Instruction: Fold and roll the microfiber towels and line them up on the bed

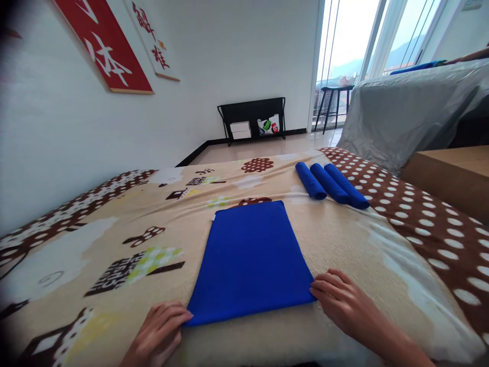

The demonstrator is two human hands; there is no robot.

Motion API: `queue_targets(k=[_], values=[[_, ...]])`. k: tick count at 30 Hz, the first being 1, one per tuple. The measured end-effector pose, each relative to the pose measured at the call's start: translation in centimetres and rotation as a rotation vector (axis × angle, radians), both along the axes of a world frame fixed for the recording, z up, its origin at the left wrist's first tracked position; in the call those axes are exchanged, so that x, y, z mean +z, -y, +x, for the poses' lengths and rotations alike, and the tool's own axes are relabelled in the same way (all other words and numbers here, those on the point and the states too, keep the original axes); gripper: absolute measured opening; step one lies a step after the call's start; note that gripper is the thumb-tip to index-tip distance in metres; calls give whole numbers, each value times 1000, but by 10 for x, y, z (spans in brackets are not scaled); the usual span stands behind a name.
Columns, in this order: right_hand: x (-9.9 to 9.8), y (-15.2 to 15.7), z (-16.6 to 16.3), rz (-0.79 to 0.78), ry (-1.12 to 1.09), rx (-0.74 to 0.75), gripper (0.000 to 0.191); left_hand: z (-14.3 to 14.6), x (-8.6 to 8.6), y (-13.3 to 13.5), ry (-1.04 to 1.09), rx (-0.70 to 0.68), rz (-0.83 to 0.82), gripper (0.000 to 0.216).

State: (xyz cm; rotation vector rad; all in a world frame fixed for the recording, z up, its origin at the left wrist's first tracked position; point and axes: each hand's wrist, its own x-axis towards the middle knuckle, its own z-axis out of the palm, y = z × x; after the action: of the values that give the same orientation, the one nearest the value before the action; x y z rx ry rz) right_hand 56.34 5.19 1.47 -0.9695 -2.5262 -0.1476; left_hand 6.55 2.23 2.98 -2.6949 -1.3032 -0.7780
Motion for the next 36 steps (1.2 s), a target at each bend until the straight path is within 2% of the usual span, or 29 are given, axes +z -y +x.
queue_targets(k=[2, 4, 6, 8, 10, 12, 15, 17, 19, 22, 24, 26, 32, 34, 36], values=[[6, 4, 0, -72, -23, 2, 31, 2, 1, 1, 81, 11, -77, 32], [8, 7, -3, -144, -53, -28, 27, 5, 1, 0, 163, 83, -189, 22], [6, 8, -11, -172, -92, -87, 21, 12, 0, -2, 210, 217, -299, 16], [3, 7, -21, -167, -122, -173, 19, 23, -2, -4, 190, 374, -322, 14], [-2, 4, -31, -142, -135, -293, 18, 37, -4, -5, 87, 514, -240, 14], [-7, 1, -39, -87, -125, -426, 16, 50, -5, -6, -42, 635, -86, 16], [-13, 1, -57, 84, -107, -592, 17, 70, -11, -5, -152, 744, 164, 20], [-17, 7, -79, 205, -154, -607, 20, 90, -17, -4, -126, 705, 303, 21], [-21, 14, -111, 246, -267, -499, 21, 117, -26, -2, -17, 577, 359, 22], [-26, 22, -154, 200, -429, -277, 25, 154, -36, 1, 180, 409, 338, 21], [-29, 23, -163, 179, -470, -216, 27, 160, -38, 3, 198, 339, 303, 20], [-29, 22, -151, 157, -458, -204, 29, 147, -38, 6, 140, 288, 256, 19], [-24, 17, -71, 8, -197, -152, 39, 69, -37, 14, 15, 253, 162, 26], [-23, 15, -54, -40, -196, -180, 35, 53, -35, 15, 40, 245, 112, 22], [-19, 13, -45, -109, -215, -207, 23, 43, -30, 14, 69, 214, 41, 18]])
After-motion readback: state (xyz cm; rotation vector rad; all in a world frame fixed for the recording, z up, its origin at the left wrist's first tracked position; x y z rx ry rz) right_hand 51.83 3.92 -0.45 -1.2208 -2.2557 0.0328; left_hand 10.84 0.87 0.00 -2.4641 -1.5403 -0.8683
